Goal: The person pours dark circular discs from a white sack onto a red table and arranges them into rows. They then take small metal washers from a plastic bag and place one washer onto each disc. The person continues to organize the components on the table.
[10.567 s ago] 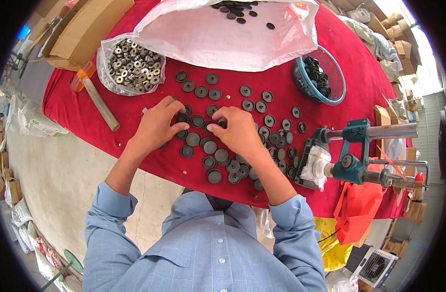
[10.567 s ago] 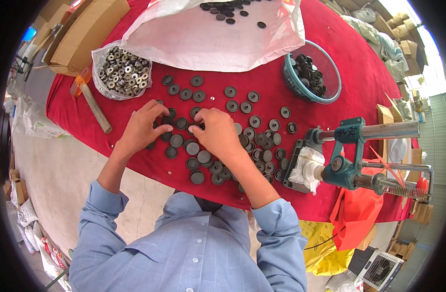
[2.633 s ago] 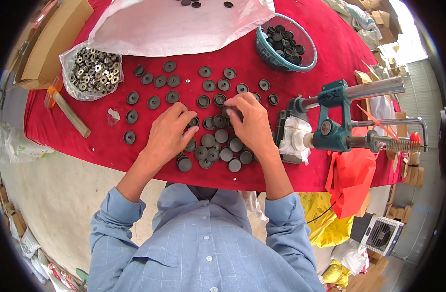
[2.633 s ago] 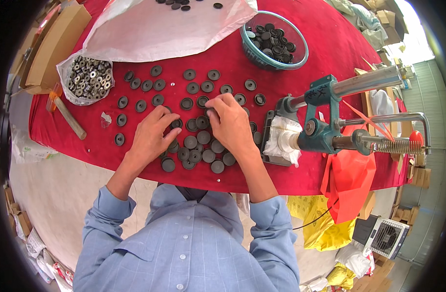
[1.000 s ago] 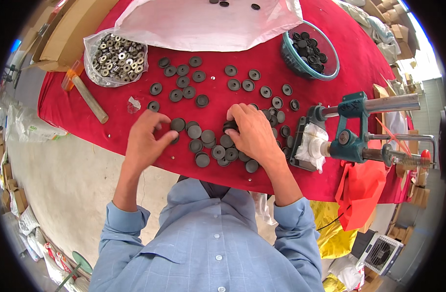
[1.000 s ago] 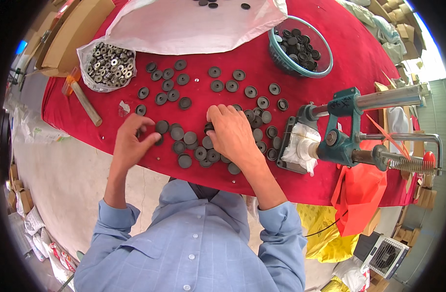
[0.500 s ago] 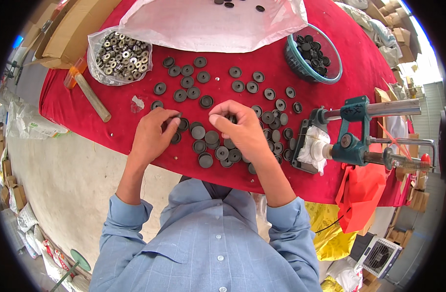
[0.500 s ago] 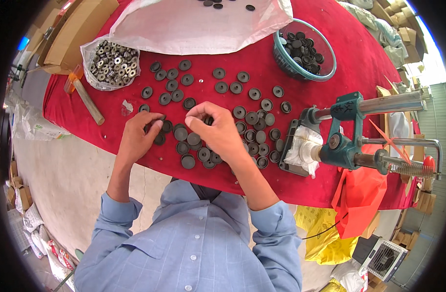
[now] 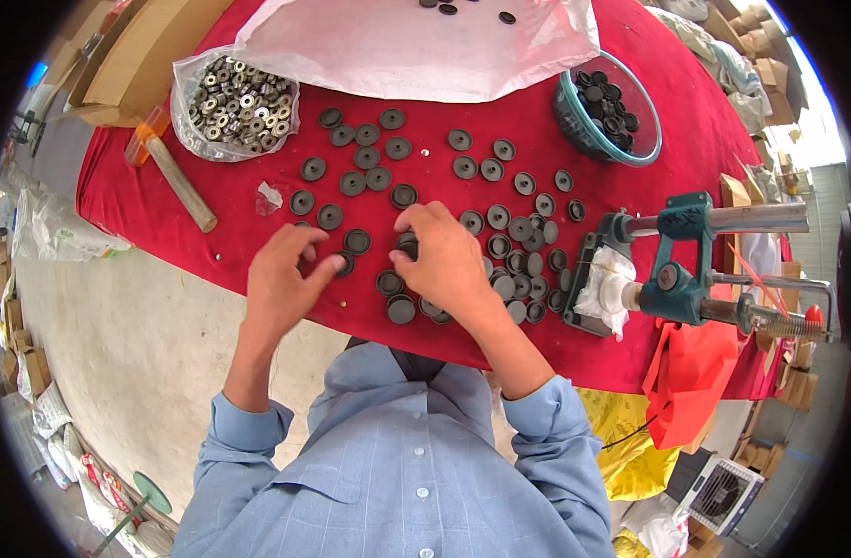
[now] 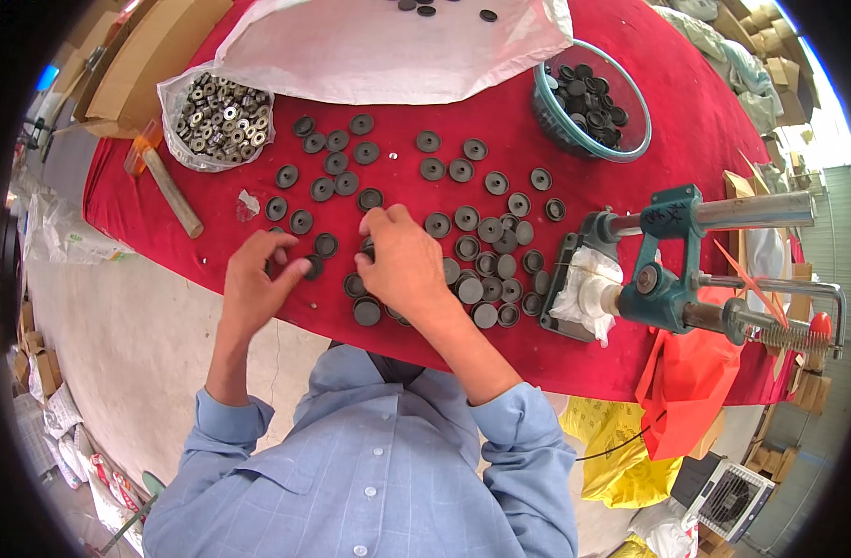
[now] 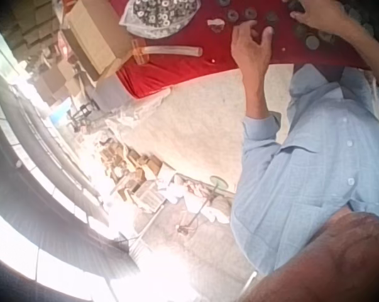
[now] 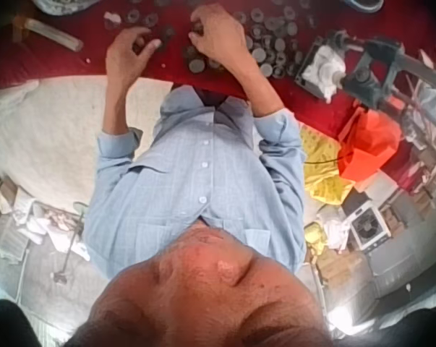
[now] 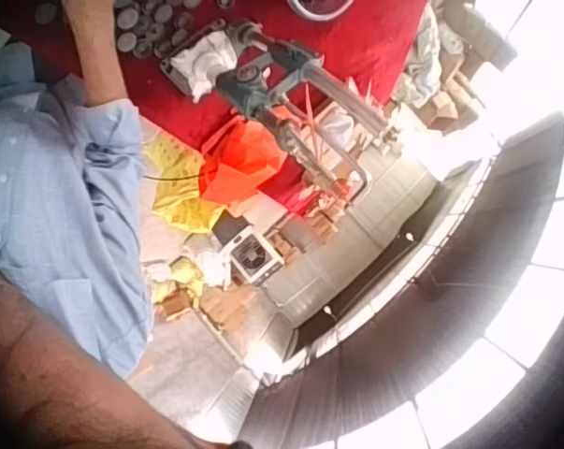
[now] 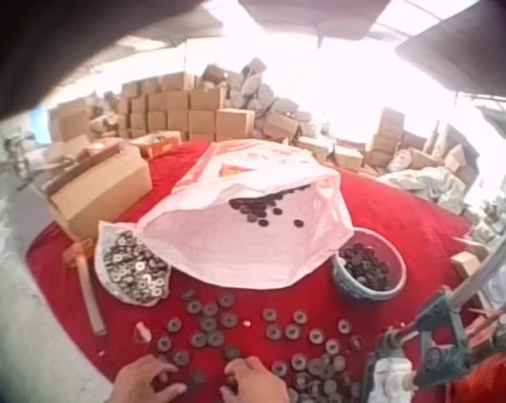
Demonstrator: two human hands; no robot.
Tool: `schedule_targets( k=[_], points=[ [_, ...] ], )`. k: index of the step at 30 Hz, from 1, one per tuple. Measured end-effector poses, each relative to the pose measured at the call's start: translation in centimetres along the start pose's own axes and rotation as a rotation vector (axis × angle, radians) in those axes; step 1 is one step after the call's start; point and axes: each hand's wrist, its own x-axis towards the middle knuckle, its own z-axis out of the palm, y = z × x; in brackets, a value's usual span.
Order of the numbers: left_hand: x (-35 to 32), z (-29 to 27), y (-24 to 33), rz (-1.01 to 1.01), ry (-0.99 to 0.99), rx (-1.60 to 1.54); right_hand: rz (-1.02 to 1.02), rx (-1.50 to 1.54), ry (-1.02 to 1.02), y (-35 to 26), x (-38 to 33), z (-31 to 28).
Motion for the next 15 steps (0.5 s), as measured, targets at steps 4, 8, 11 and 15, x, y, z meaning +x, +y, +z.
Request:
schedule_targets(
  k=[4, 8, 11, 15],
  points=[
    [-1.5, 1.5, 1.5, -0.096, -0.056, 0.001, 0.044, 0.119, 0.037, 1.2, -0.1, -1.9],
    [-1.5, 2.0, 0.7, -0.037, 0.011, -0.038, 0.012, 0.217, 0.285, 3.7, 0.2, -3.7],
    [-0.7, 2.1, 0.5, -0.036, 0.073, -0.128, 0.039, 0.211, 0.318, 4.0, 0.4, -4.9],
    [-0.1, 2.2, 0.4, -0.088, 0.075, -0.243, -0.023, 0.132, 0.198, 2.7, 0.2, -3.8]
  ],
)
